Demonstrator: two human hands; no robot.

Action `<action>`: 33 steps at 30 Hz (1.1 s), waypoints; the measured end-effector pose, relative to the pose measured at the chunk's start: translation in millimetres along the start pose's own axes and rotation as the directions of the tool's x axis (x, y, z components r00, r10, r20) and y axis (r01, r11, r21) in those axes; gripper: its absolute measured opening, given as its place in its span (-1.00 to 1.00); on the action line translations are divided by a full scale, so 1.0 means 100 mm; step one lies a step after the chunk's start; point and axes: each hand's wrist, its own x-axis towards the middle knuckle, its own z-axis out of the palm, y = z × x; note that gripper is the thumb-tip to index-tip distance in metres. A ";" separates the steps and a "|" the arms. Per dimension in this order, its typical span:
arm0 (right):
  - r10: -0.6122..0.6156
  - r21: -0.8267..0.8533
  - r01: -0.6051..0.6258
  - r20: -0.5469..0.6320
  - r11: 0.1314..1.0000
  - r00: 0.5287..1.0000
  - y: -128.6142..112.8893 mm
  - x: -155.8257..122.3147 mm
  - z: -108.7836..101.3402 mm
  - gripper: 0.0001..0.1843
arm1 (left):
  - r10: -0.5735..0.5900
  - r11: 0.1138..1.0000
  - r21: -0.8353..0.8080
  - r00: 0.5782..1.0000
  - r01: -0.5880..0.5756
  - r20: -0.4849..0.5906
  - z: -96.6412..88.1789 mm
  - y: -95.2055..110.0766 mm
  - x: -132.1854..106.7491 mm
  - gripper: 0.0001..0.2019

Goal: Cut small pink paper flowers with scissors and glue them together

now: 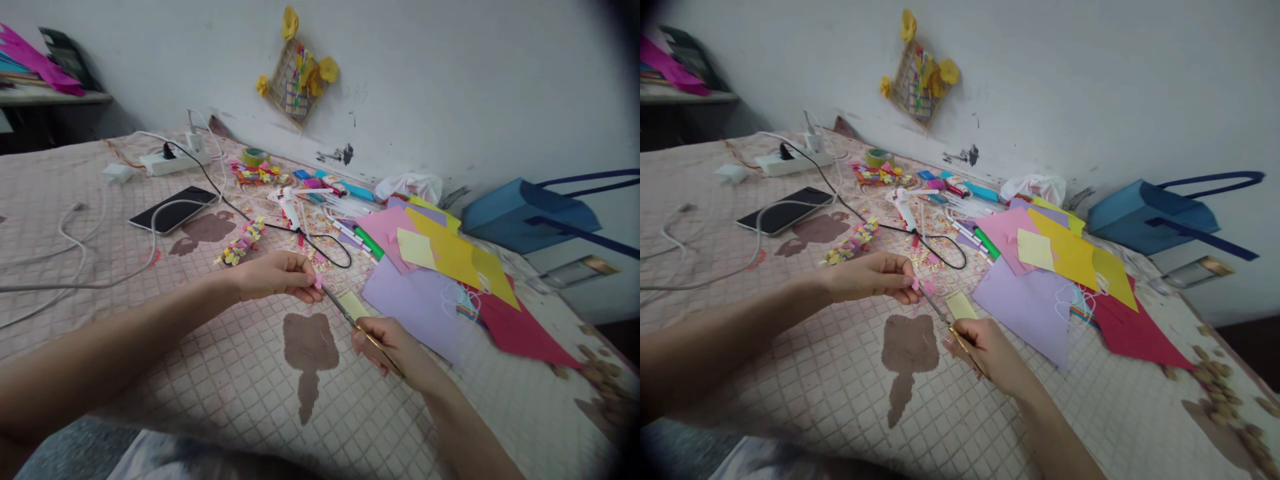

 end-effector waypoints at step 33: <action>0.004 0.017 -0.005 0.043 1.000 0.999 -0.06 -0.03 -0.02 -0.55 | -0.025 0.999 0.030 0.999 0.024 0.022 0.00 0.03 -0.03 -0.83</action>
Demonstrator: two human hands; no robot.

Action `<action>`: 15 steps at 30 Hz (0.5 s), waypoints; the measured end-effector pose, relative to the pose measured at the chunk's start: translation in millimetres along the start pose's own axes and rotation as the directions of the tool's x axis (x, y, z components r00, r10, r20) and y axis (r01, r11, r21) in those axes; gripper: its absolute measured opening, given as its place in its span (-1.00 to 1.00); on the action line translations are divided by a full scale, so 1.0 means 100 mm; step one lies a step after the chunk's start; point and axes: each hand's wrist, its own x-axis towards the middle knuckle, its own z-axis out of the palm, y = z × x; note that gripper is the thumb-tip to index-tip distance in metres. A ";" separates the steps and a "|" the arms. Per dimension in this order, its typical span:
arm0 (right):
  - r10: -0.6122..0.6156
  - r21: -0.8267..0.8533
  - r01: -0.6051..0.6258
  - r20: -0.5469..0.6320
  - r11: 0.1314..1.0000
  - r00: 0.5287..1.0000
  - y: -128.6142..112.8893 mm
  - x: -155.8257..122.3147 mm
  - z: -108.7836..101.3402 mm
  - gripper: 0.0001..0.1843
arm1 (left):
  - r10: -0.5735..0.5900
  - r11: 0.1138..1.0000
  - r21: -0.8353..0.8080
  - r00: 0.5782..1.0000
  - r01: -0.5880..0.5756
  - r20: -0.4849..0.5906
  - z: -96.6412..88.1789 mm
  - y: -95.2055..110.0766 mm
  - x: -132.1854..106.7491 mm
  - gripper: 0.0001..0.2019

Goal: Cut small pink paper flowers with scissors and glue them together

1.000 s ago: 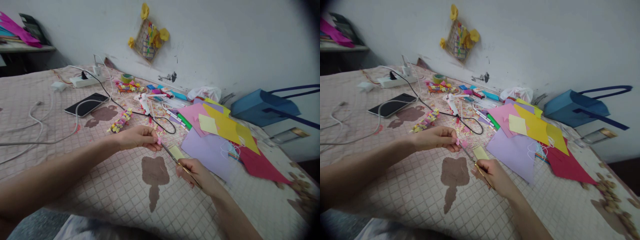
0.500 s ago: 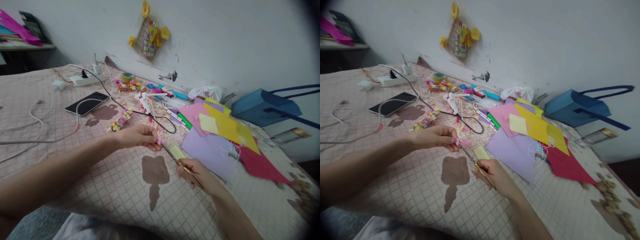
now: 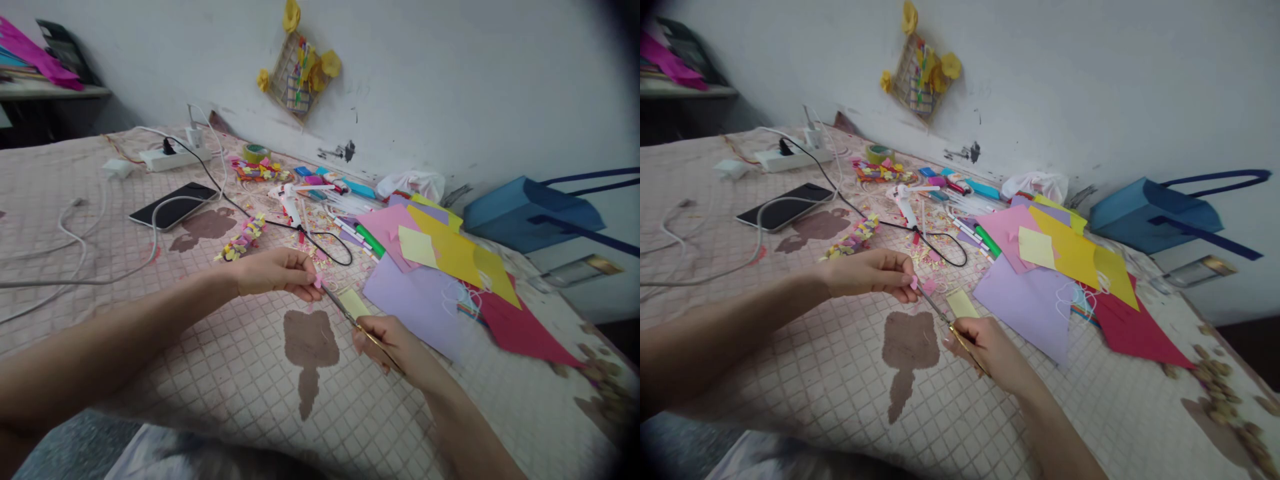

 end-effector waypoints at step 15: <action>0.008 0.006 -0.008 -0.004 1.000 1.000 0.00 0.01 0.02 -0.52 | 0.018 1.000 -0.020 1.000 -0.018 0.009 -0.02 -0.01 0.02 -0.89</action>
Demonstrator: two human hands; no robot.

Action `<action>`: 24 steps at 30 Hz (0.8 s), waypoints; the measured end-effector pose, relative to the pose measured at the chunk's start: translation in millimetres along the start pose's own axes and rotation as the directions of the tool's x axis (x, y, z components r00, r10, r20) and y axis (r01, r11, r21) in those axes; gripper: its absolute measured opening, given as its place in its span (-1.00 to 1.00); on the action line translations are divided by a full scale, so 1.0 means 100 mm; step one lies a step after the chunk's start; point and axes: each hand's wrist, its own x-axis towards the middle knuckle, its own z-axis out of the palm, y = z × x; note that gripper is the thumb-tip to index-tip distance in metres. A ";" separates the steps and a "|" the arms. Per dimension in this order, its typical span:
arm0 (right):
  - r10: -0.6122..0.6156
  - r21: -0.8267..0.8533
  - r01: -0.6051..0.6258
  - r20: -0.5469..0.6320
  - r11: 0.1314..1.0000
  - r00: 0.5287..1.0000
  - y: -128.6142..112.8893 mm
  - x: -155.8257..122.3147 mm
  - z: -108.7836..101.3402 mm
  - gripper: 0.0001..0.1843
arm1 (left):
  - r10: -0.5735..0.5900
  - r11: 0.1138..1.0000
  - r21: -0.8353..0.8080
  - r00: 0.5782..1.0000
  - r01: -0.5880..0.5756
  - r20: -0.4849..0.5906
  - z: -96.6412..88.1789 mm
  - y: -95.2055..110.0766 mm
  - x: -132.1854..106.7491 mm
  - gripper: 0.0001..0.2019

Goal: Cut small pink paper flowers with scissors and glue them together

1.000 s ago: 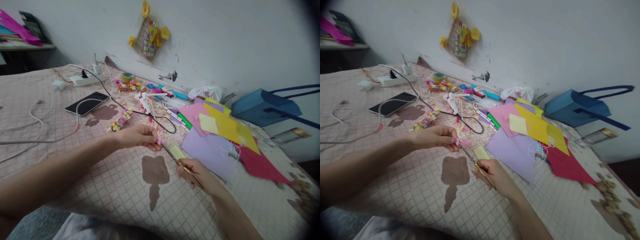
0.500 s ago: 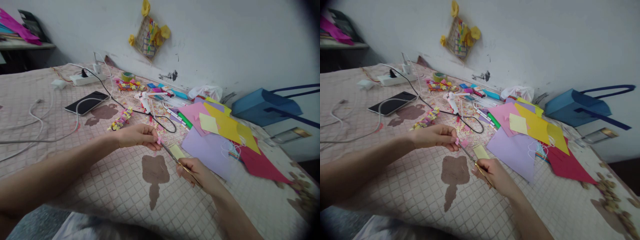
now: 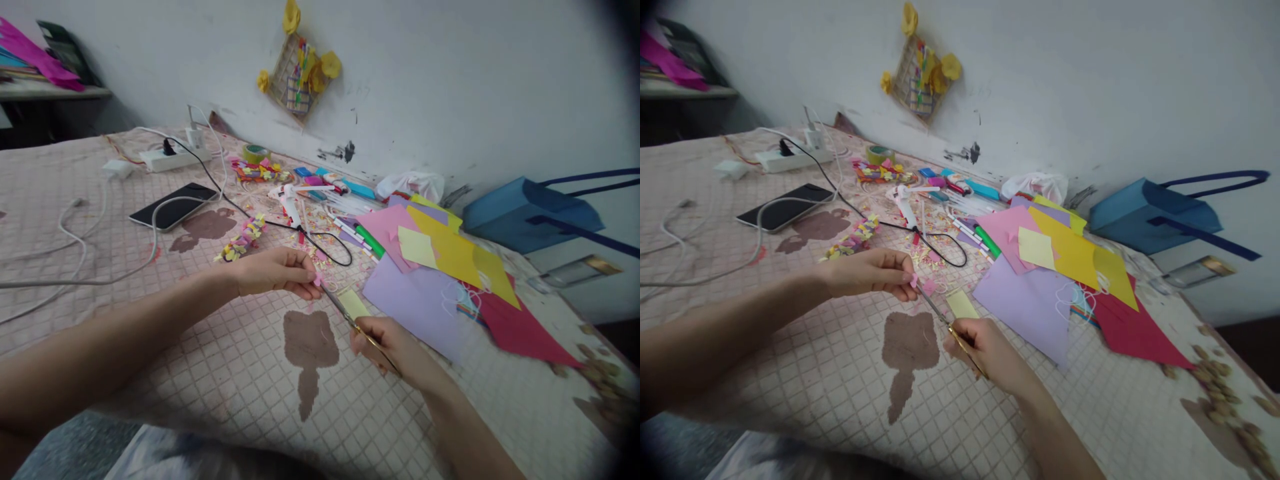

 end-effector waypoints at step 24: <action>-0.028 0.365 0.197 -0.419 0.910 0.907 -0.01 0.29 0.34 -0.80 | 0.149 0.929 0.364 0.970 -0.071 -0.192 0.40 -0.32 0.01 -0.82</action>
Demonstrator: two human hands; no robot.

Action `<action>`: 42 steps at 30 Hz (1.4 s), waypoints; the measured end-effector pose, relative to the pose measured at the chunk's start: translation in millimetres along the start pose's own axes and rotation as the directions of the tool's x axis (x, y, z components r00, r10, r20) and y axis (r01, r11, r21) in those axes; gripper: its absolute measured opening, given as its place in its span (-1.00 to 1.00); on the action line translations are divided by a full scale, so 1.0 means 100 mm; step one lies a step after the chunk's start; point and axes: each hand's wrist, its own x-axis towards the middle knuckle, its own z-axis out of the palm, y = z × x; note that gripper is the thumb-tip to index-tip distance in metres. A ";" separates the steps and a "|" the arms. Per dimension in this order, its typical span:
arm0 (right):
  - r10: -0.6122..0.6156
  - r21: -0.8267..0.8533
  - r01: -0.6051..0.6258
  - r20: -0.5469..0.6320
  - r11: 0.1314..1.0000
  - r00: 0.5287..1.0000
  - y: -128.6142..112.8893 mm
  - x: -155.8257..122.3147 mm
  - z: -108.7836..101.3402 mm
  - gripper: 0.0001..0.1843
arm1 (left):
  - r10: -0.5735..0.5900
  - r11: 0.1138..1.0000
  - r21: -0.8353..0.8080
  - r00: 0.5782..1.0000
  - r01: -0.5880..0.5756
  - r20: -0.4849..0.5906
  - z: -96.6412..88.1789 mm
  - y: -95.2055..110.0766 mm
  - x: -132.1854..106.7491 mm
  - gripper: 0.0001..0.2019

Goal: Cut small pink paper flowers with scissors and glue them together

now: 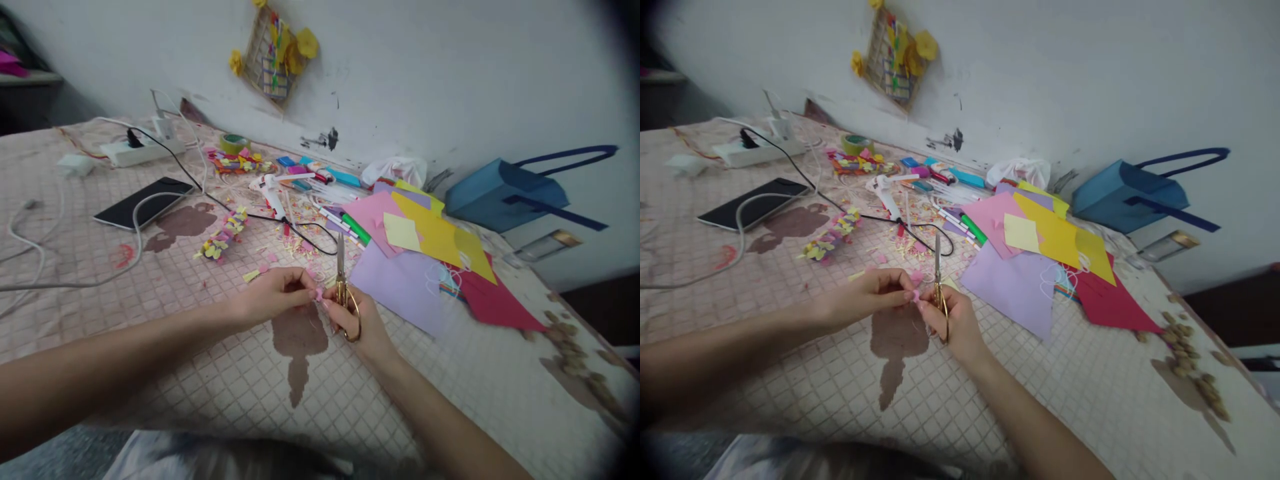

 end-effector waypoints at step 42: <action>-0.201 -0.266 0.193 -0.003 0.944 0.980 -0.12 -0.06 -0.03 -0.94 | -0.401 0.723 -0.396 0.811 0.566 0.426 -0.03 -0.01 0.00 -0.78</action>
